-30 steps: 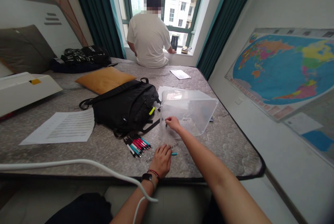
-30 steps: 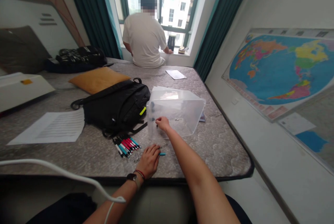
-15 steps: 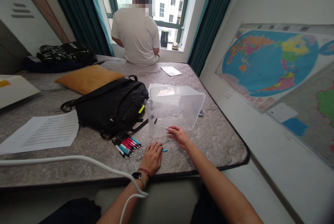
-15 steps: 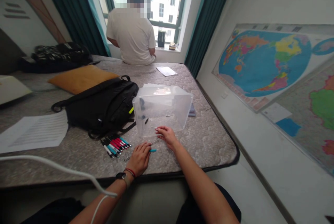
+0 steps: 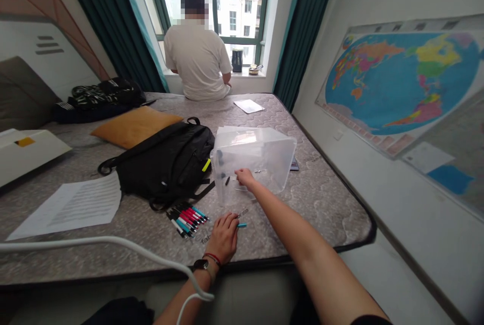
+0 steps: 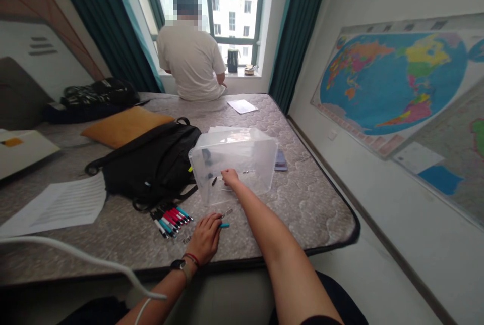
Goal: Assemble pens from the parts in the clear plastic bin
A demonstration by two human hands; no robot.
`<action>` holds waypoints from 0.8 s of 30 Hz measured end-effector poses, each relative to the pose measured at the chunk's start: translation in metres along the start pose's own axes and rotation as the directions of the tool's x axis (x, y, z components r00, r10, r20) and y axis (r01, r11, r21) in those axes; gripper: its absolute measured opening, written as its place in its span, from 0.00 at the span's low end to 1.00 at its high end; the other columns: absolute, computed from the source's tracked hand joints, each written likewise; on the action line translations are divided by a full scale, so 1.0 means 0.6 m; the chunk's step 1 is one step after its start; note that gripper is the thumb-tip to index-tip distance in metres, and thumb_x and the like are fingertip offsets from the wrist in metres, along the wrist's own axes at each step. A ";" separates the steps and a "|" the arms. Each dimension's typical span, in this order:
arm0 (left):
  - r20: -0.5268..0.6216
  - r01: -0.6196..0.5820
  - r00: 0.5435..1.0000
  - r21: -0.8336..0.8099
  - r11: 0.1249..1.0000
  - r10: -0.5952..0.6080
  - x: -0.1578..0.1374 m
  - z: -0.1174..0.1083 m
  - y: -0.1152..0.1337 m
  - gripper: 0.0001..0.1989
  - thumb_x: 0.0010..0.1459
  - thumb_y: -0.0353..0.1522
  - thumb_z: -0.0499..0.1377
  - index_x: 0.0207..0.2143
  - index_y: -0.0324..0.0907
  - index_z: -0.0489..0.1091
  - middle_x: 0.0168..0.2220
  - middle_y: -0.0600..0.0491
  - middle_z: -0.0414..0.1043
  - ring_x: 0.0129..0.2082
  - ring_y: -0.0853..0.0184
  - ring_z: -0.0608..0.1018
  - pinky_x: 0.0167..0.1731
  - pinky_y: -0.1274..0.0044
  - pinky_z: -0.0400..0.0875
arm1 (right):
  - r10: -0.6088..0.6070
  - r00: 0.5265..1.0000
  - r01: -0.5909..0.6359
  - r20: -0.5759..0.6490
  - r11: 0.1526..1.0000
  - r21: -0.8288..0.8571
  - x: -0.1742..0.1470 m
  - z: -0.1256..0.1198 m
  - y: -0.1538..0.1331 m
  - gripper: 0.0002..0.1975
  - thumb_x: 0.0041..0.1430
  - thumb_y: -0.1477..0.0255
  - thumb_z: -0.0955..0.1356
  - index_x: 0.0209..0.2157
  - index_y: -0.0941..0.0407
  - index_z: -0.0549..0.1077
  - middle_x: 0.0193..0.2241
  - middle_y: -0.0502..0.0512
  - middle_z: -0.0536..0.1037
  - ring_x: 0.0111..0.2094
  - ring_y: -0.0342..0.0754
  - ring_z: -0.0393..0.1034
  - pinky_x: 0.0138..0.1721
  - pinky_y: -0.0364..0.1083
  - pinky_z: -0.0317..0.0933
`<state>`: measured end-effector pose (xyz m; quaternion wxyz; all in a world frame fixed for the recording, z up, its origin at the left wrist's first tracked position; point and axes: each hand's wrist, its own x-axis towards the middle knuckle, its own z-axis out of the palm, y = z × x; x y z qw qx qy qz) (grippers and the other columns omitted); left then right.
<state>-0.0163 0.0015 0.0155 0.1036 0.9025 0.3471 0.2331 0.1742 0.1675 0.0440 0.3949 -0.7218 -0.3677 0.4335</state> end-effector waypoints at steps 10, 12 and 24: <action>0.018 0.023 1.000 -0.037 0.999 -0.022 0.002 -0.011 0.006 0.15 0.62 0.26 0.50 0.48 0.45 0.68 0.55 0.48 0.70 0.58 0.56 0.68 0.58 0.60 0.62 | -0.206 0.969 0.242 0.135 0.899 -0.364 0.012 0.011 -0.003 0.12 0.40 0.82 0.74 0.16 0.54 0.70 0.29 0.59 0.81 0.44 0.57 0.73 0.45 0.47 0.60; 0.018 0.024 1.000 -0.038 0.999 -0.023 0.002 -0.012 0.006 0.15 0.62 0.25 0.50 0.49 0.45 0.68 0.55 0.48 0.70 0.59 0.57 0.68 0.58 0.60 0.62 | -0.241 0.959 0.280 0.149 0.892 -0.356 0.004 0.011 -0.005 0.12 0.41 0.81 0.74 0.16 0.54 0.70 0.27 0.58 0.81 0.42 0.55 0.73 0.43 0.46 0.60; 0.005 0.020 1.000 -0.047 0.999 -0.020 -0.001 -0.004 0.001 0.15 0.63 0.26 0.50 0.50 0.44 0.67 0.55 0.47 0.70 0.59 0.58 0.68 0.57 0.61 0.62 | -0.205 0.949 0.245 0.241 0.958 -0.149 -0.183 -0.112 0.107 0.09 0.47 0.66 0.74 0.23 0.55 0.75 0.16 0.46 0.72 0.22 0.44 0.64 0.29 0.43 0.60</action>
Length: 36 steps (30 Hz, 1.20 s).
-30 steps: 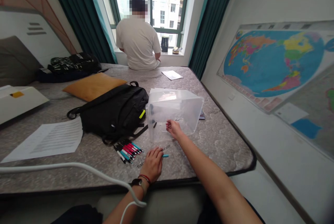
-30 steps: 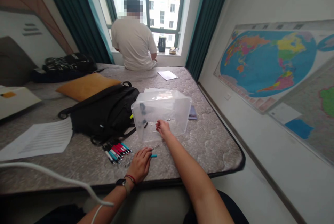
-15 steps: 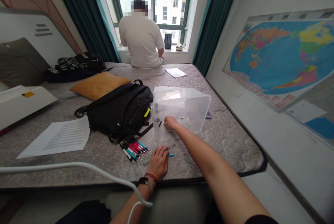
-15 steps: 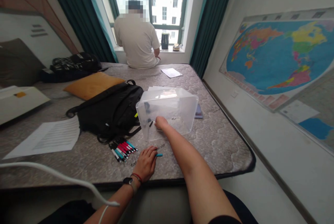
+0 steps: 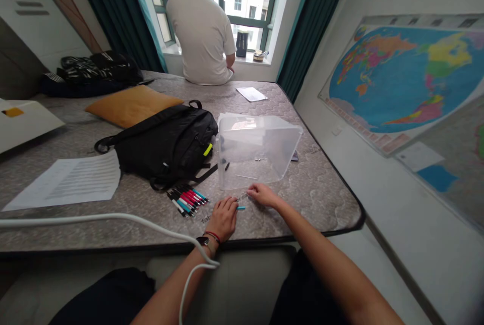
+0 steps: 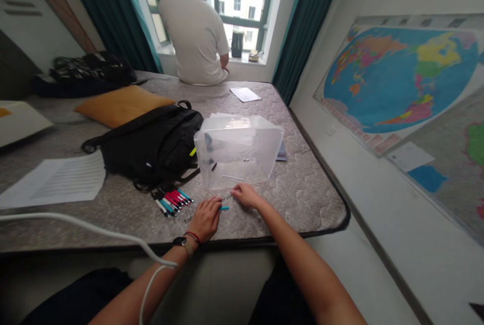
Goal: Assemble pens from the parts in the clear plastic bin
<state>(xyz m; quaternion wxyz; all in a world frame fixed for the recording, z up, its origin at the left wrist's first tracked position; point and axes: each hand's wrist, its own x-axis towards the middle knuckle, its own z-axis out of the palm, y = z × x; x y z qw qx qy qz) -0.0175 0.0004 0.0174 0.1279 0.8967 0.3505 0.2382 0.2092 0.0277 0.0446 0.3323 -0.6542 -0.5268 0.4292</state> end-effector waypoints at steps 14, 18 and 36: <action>0.031 -0.006 1.000 0.028 1.000 0.005 0.003 0.008 -0.001 0.14 0.64 0.28 0.49 0.49 0.45 0.67 0.55 0.47 0.70 0.58 0.57 0.68 0.57 0.61 0.63 | 0.125 0.986 -0.143 0.107 0.325 0.935 -0.117 -0.007 0.076 0.17 0.53 0.75 0.66 0.46 0.55 0.72 0.53 0.61 0.76 0.58 0.53 0.68 0.56 0.53 0.65; 0.032 -0.003 0.999 0.041 0.999 0.002 0.005 0.007 0.002 0.13 0.64 0.29 0.50 0.48 0.45 0.68 0.55 0.47 0.70 0.58 0.57 0.69 0.57 0.61 0.64 | 0.124 0.991 -0.100 0.057 0.371 0.923 -0.115 -0.018 0.079 0.20 0.48 0.78 0.66 0.45 0.54 0.73 0.52 0.59 0.77 0.58 0.53 0.68 0.56 0.54 0.63; 0.027 0.000 1.000 0.063 0.998 -0.002 0.005 0.009 0.003 0.13 0.64 0.29 0.50 0.49 0.45 0.67 0.55 0.47 0.70 0.57 0.59 0.70 0.58 0.63 0.64 | -0.106 0.942 0.144 -0.317 0.985 0.099 -0.119 -0.041 0.107 0.09 0.49 0.68 0.73 0.35 0.51 0.78 0.34 0.54 0.77 0.35 0.51 0.69 0.44 0.50 0.63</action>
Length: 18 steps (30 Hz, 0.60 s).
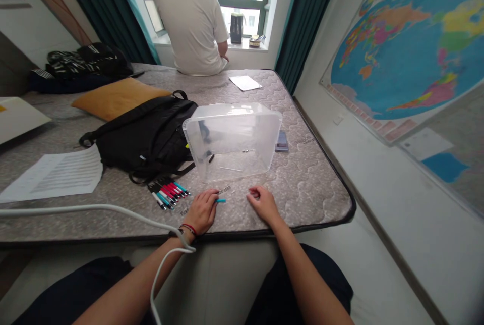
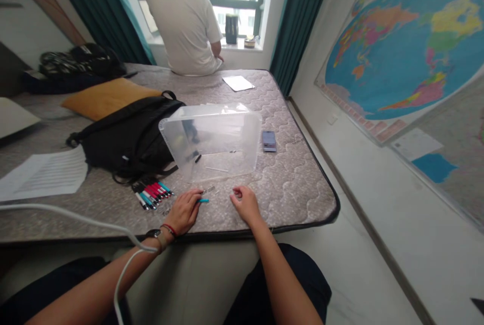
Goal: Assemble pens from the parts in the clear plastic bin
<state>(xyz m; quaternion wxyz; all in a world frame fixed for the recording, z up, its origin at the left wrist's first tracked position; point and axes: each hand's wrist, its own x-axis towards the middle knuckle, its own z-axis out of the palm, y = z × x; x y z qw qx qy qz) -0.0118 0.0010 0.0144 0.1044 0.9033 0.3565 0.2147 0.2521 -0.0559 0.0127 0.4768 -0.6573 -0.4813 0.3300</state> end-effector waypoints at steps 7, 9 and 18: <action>0.007 0.020 1.000 -0.016 1.000 -0.020 -0.001 -0.002 0.001 0.15 0.63 0.28 0.50 0.51 0.45 0.66 0.55 0.47 0.69 0.58 0.59 0.68 0.59 0.63 0.62 | -0.085 0.991 0.105 0.104 0.974 -0.200 -0.002 0.006 0.003 0.04 0.53 0.73 0.70 0.32 0.51 0.77 0.32 0.55 0.74 0.34 0.52 0.68 0.42 0.50 0.62; 0.012 0.033 0.999 -0.016 0.999 -0.032 -0.001 -0.006 0.005 0.16 0.63 0.27 0.49 0.52 0.45 0.66 0.55 0.47 0.69 0.58 0.59 0.68 0.59 0.63 0.62 | -0.100 0.989 0.123 0.111 0.966 -0.227 -0.002 0.007 0.003 0.04 0.54 0.72 0.69 0.32 0.51 0.77 0.32 0.55 0.74 0.34 0.52 0.69 0.41 0.50 0.62; 0.018 0.059 0.998 -0.025 0.998 -0.059 0.001 -0.021 0.014 0.19 0.59 0.26 0.52 0.52 0.45 0.67 0.55 0.47 0.69 0.57 0.59 0.68 0.59 0.63 0.62 | -0.183 0.976 0.217 0.120 0.881 -0.420 -0.005 0.013 -0.002 0.10 0.59 0.72 0.63 0.35 0.54 0.76 0.35 0.59 0.76 0.38 0.54 0.70 0.44 0.51 0.62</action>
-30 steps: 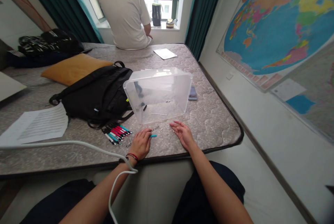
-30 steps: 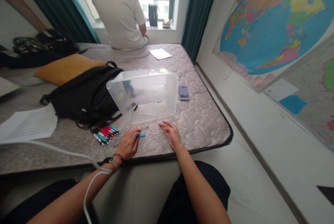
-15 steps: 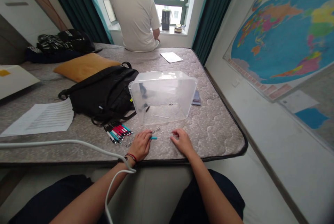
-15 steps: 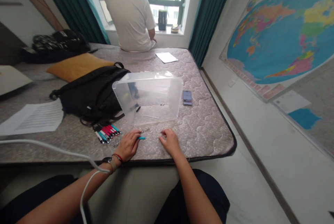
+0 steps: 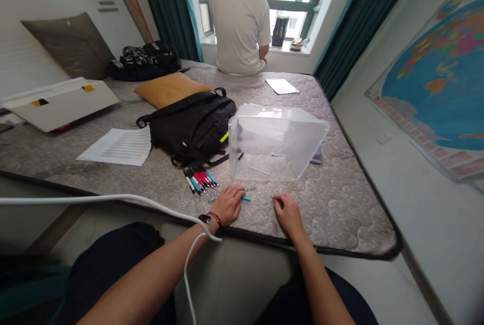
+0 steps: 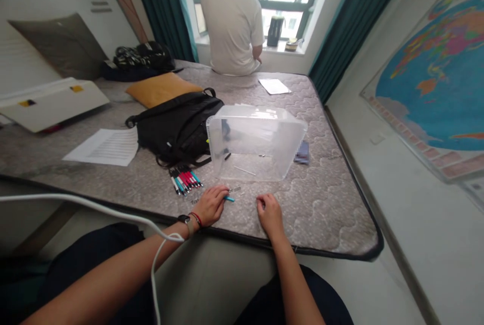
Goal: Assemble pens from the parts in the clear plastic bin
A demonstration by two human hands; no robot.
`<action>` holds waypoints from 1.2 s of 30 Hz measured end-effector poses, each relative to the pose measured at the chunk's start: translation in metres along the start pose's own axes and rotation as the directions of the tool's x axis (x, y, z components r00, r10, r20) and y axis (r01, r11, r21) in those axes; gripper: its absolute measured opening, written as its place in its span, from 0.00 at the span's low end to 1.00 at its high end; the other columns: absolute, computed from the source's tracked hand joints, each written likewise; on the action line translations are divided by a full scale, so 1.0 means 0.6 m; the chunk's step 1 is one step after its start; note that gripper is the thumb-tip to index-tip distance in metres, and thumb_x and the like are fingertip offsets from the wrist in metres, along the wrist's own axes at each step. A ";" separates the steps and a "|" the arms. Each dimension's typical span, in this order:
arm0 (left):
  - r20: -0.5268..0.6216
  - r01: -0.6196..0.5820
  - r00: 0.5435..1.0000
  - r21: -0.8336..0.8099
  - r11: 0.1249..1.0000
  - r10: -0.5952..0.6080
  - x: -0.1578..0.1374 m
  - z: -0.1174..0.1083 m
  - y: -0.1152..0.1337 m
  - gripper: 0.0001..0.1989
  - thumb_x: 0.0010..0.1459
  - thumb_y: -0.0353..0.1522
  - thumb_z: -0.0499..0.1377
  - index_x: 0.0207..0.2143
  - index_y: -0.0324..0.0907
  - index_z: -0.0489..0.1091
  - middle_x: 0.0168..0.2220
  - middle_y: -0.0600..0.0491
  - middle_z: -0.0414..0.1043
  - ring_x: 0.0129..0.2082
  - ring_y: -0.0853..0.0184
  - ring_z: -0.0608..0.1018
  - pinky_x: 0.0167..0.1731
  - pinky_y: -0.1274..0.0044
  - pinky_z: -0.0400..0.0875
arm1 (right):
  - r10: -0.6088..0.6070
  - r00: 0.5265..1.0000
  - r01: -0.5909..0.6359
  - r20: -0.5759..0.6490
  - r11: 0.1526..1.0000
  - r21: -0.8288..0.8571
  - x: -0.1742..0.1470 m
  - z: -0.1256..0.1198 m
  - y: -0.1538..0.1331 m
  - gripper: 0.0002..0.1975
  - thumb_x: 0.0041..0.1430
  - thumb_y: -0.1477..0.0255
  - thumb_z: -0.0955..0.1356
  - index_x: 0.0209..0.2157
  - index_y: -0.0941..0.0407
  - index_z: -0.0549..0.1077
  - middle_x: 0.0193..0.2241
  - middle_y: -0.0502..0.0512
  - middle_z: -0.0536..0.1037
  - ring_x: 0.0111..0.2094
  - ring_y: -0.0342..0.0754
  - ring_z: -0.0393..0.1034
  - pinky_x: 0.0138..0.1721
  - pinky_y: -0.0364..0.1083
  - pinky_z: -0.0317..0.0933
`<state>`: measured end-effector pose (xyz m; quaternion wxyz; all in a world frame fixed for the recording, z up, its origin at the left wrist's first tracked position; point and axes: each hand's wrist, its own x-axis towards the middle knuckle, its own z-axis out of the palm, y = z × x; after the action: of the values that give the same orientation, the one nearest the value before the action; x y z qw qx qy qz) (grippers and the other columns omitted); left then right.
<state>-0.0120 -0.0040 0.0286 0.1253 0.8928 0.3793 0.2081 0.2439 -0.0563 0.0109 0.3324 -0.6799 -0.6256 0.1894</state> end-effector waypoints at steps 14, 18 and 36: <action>-0.006 0.005 1.000 -0.054 0.999 -0.005 -0.003 -0.004 -0.001 0.18 0.58 0.27 0.54 0.52 0.42 0.67 0.55 0.46 0.68 0.58 0.58 0.68 0.60 0.63 0.61 | 0.004 1.000 -0.005 -0.001 0.999 -0.042 0.006 0.002 -0.004 0.13 0.61 0.65 0.63 0.36 0.56 0.76 0.34 0.58 0.77 0.36 0.52 0.72 0.41 0.49 0.64; -0.069 0.039 0.997 -0.041 0.998 -0.042 -0.015 -0.006 -0.007 0.21 0.61 0.29 0.52 0.57 0.41 0.64 0.60 0.45 0.64 0.64 0.58 0.62 0.63 0.61 0.58 | 0.032 0.999 -0.030 0.025 0.998 -0.054 0.011 -0.003 0.004 0.15 0.62 0.62 0.63 0.37 0.56 0.76 0.35 0.58 0.78 0.36 0.52 0.72 0.41 0.49 0.64; 0.044 0.254 0.960 0.288 0.923 -0.278 -0.127 -0.088 -0.219 0.34 0.68 0.46 0.45 0.71 0.45 0.39 0.72 0.46 0.39 0.71 0.54 0.46 0.64 0.58 0.52 | 0.101 0.994 -0.099 0.041 0.994 -0.054 0.021 -0.005 0.010 0.19 0.62 0.57 0.62 0.39 0.55 0.77 0.38 0.58 0.81 0.38 0.54 0.74 0.42 0.49 0.64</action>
<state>-0.1664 0.0332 0.0042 0.0411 0.8498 0.5167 0.0957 0.2521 -0.0446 0.0112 0.2911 -0.7144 -0.6027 0.2043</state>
